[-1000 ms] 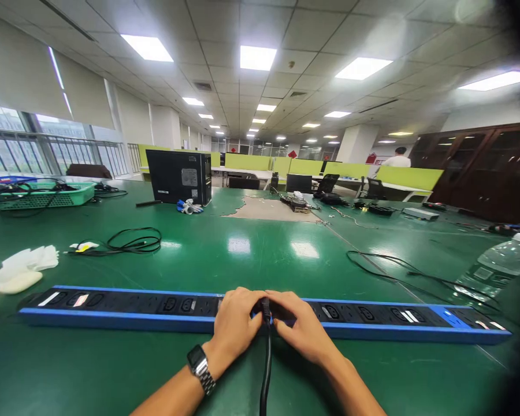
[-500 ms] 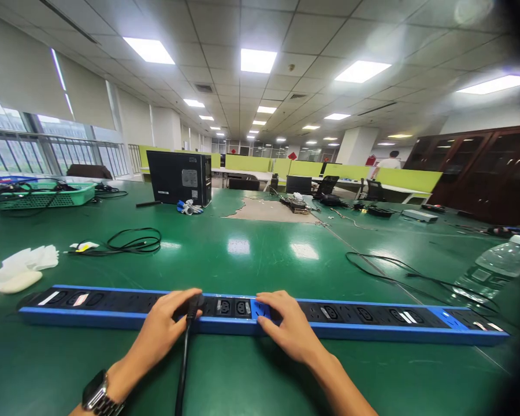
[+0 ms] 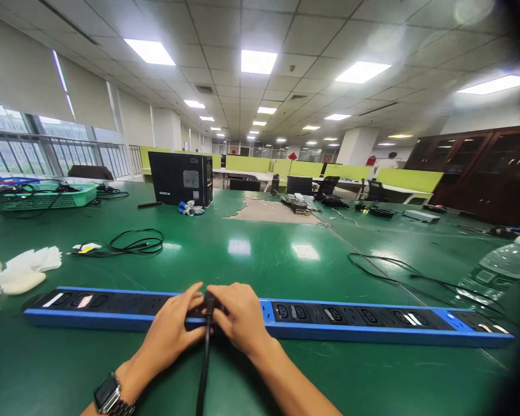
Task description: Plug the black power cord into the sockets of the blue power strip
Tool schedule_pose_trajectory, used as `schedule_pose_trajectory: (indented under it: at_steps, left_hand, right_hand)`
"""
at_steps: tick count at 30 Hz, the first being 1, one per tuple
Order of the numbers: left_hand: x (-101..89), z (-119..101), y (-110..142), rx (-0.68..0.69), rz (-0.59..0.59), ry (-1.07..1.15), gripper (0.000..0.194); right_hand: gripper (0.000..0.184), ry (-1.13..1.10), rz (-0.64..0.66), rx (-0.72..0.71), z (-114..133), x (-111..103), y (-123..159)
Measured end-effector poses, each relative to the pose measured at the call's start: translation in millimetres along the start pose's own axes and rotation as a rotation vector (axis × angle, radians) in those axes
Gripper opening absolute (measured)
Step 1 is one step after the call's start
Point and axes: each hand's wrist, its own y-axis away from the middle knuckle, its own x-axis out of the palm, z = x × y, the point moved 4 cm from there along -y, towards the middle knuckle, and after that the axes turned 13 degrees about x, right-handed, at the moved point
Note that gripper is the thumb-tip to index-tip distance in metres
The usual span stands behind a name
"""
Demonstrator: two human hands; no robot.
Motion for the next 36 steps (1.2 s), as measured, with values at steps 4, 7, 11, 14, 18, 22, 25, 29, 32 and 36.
schedule_pose_trajectory:
  at_steps: [4,7,11,14,18,22,25,29,32,36]
  left_hand:
    - [0.9,-3,-1,-0.035,0.015,-0.006,0.093]
    - [2.4,-5,-2,-0.038,0.01,-0.018,0.09]
    - [4.2,-5,-4,-0.054,0.0,-0.023,0.084]
    - [2.3,-4,-4,-0.066,-0.008,-0.026,0.079]
    - [1.6,-9,-8,-0.051,-0.014,-0.016,0.068]
    - [21.5,-43,-26,0.076,0.004,0.056,0.051]
    - [47.9,-78,-49,0.161,0.04,0.132,0.052]
    - [58.3,-94,-72,0.142,-0.037,0.141,0.036]
    - [29.5,-74,-64,0.174,-0.201,0.096,0.033]
    - [-23.8,-20,-25,0.045,-0.356,0.023,0.028]
  right_hand:
    - [0.029,-0.052,-0.186,0.163,-49,-37,25]
    - [0.03,-0.074,-0.19,0.3,-82,-57,42]
    - [0.03,-0.101,-0.078,0.32,-91,-62,51]
    - [0.028,-0.028,-0.026,0.295,-82,-61,50]
    - [0.027,0.027,0.046,0.293,-78,-60,48]
    - [0.045,-0.037,0.088,0.304,-85,-59,52]
    - [0.061,-0.078,0.082,0.293,-90,-60,55]
    - [0.06,-0.099,0.095,0.257,-91,-61,56]
    - [0.064,-0.104,0.119,0.289,-92,-63,56]
    - [0.061,-0.075,0.134,0.336,-88,-63,54]
